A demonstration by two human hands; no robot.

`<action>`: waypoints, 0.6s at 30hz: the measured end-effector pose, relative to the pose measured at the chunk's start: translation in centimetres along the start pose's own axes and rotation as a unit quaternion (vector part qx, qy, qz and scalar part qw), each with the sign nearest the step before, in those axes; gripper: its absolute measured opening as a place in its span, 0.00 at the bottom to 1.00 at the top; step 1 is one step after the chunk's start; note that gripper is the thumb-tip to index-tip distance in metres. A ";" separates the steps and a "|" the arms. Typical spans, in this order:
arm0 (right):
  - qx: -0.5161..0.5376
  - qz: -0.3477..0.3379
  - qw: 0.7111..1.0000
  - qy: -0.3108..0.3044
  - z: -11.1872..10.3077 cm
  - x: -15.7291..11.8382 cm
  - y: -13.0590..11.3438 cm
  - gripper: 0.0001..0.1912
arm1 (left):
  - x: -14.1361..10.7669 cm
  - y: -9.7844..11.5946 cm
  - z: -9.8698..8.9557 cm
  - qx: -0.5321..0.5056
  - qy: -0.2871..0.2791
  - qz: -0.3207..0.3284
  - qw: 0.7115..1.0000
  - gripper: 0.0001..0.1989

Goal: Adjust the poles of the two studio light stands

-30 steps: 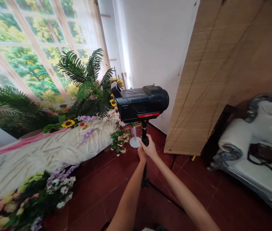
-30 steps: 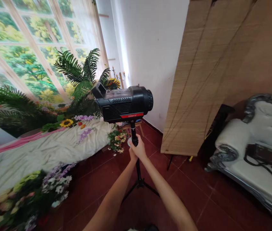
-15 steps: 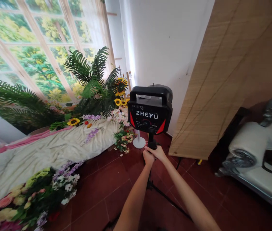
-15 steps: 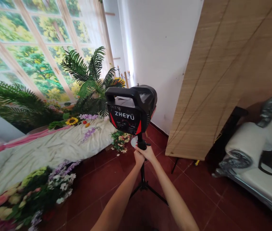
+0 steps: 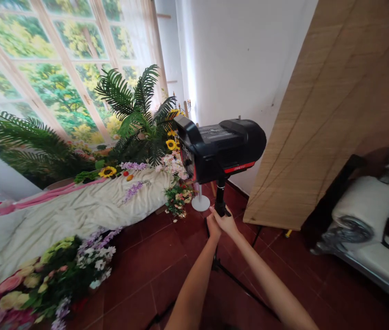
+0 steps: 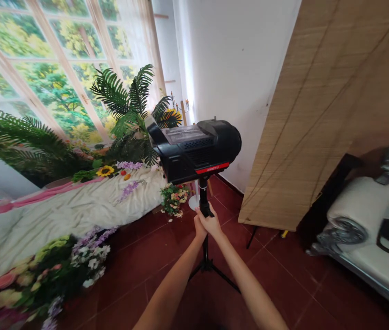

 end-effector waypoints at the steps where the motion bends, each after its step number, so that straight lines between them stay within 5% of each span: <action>1: -0.003 -0.002 1.000 0.007 0.1 -0.2 -0.3 0.16 | 0.0 -0.1 0.0 -0.001 0.000 -0.006 1.000 0.12; 8: -0.077 0.007 0.997 -0.012 -0.5 -0.4 -1.7 0.15 | -0.2 0.7 -0.5 -0.001 0.009 -0.027 1.000 0.11; 18: -0.053 -0.023 0.996 -0.061 -2.2 1.6 -4.3 0.18 | -0.9 2.4 -0.6 0.003 0.009 -0.034 0.999 0.09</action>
Point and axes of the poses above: each hand's wrist, its own x-axis towards the middle knuckle, its own z-axis out of the palm, y = z × x, the point moved 1 cm from there along x, towards the middle knuckle, and after that the axes turned 8 degrees about -y, right-handed, at the moved point
